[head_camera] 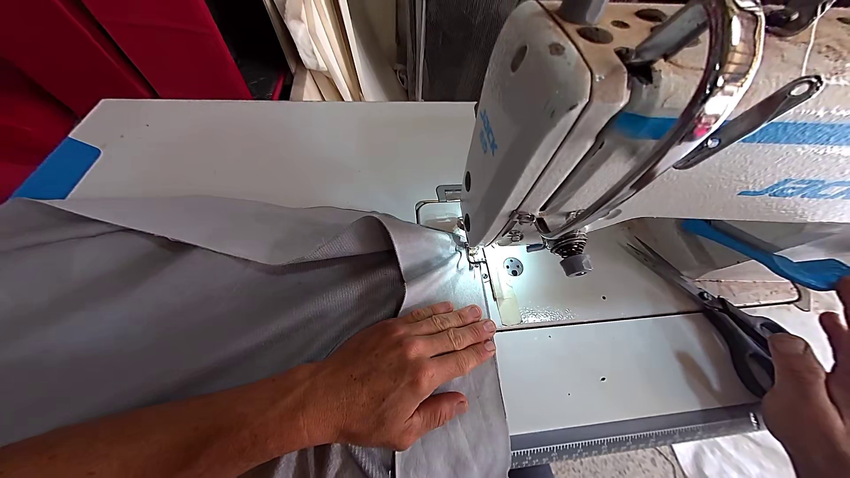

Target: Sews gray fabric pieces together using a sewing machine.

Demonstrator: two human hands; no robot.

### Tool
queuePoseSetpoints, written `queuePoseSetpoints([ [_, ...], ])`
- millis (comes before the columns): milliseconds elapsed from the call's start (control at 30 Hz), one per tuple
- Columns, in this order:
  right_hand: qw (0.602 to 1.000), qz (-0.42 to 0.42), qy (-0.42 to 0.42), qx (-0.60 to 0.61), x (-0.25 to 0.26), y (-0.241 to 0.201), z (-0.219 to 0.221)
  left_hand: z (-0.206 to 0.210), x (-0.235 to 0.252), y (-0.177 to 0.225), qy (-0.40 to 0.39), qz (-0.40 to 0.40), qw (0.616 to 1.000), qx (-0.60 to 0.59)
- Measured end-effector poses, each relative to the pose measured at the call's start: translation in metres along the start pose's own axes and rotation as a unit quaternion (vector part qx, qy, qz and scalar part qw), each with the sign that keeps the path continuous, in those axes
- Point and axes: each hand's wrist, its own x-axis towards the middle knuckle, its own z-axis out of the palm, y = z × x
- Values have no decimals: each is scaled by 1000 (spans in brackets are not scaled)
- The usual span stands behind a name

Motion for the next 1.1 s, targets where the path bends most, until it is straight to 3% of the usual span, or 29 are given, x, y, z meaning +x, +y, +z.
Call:
queuePoseSetpoints([
  [833, 1000, 1, 4, 20, 1, -4, -1, -1, 4, -7, 8, -7, 1000, 11],
  [1100, 998, 8, -65, -14, 4, 0, -6, 1, 3, -4, 9, -12, 1000, 28],
])
